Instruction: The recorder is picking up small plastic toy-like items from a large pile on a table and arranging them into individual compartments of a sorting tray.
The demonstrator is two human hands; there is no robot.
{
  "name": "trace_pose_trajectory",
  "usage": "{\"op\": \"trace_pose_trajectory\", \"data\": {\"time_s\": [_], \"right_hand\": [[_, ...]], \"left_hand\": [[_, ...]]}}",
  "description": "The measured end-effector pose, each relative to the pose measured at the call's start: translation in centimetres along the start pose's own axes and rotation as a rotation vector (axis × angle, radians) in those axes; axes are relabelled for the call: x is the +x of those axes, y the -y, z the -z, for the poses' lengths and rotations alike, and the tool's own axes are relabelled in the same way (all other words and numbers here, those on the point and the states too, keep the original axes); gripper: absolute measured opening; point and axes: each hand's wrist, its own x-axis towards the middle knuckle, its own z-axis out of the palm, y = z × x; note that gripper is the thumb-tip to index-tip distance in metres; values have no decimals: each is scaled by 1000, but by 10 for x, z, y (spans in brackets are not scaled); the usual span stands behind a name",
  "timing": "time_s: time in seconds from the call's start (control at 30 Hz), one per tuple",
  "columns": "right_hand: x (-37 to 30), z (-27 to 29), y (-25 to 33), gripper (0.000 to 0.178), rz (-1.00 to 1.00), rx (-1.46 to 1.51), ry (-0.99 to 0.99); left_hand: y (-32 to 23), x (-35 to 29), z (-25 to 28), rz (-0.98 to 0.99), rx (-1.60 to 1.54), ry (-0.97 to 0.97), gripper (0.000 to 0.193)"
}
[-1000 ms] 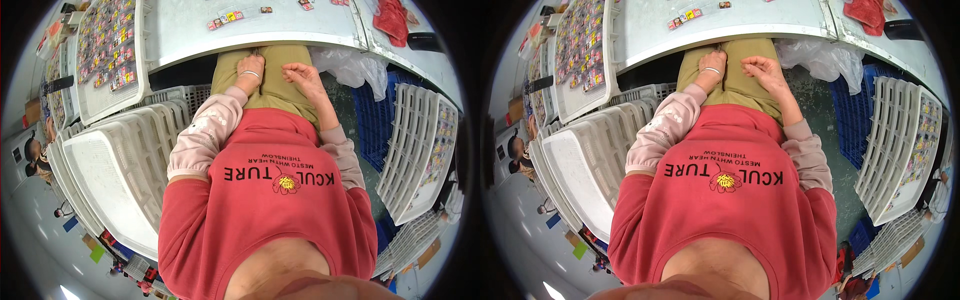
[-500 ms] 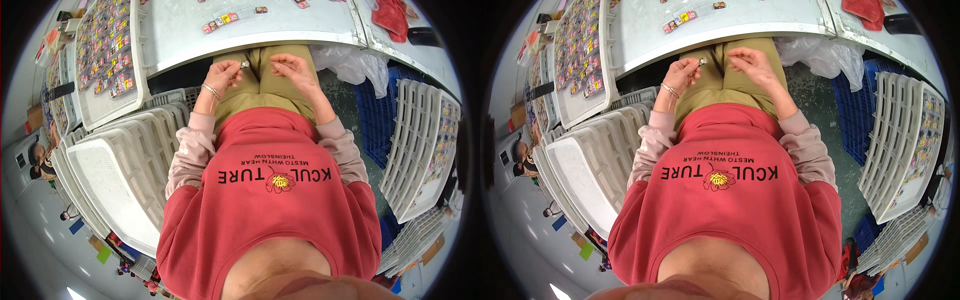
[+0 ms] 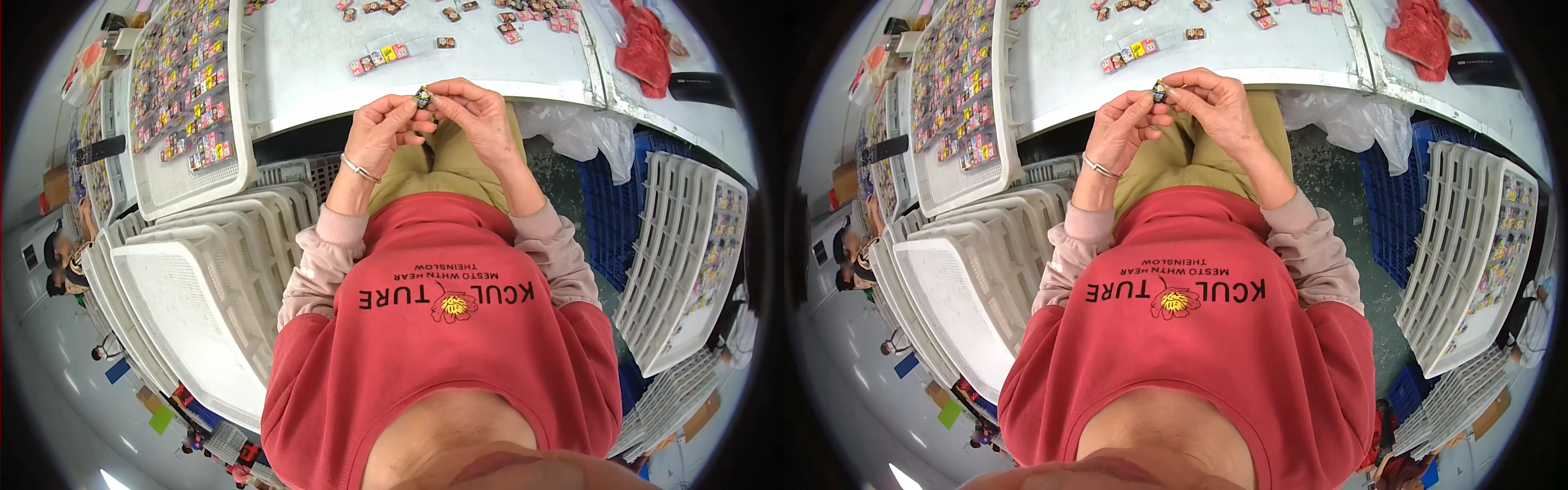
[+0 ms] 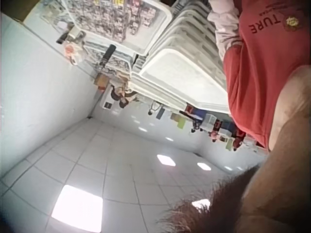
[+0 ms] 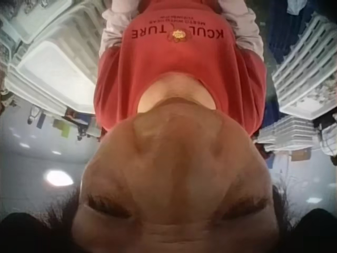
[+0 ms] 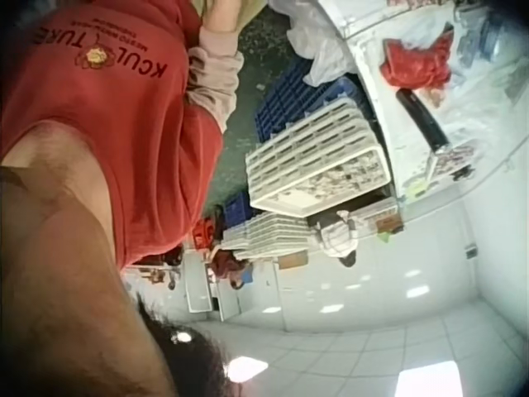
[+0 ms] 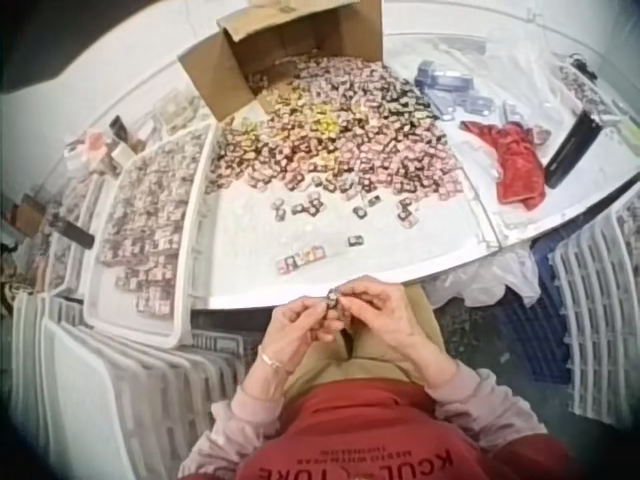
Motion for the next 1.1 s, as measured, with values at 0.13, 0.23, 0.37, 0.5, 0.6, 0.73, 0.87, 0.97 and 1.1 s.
{"op": "trace_pose_trajectory", "data": {"time_s": [0.13, 0.23, 0.37, 0.5, 0.6, 0.73, 0.87, 0.97, 1.1], "right_hand": [[5, -9, 4, 26, 60, -83, -29], [10, -10, 10, 27, 12, -122, -41], [19, -6, 8, 28, 63, -281, 5], [27, -1, 14, 27, 57, -88, 89], [30, 3, 14, 26, 145, -232, 85], [31, -4, 29, 26, 318, -599, 116], [36, -7, 29, 26, 332, -775, 140], [37, -8, 23, 27, 350, -790, 47], [37, -4, 20, 30, 427, -930, 69]], "left_hand": [[1, 5, -4, -20, -148, -5, 18], [-1, 7, -7, -47, -127, -23, 16], [-6, 12, -7, -30, -112, -39, 15], [1, 25, 3, 151, -515, 100, 19], [6, 26, 0, 237, -658, 254, 22], [4, 24, -7, 227, -479, 81, 27], [8, 28, -1, 96, -284, 76, 31], [5, 25, -5, -11, -154, -31, 30], [6, 24, -5, -26, -137, -73, 26]]}}
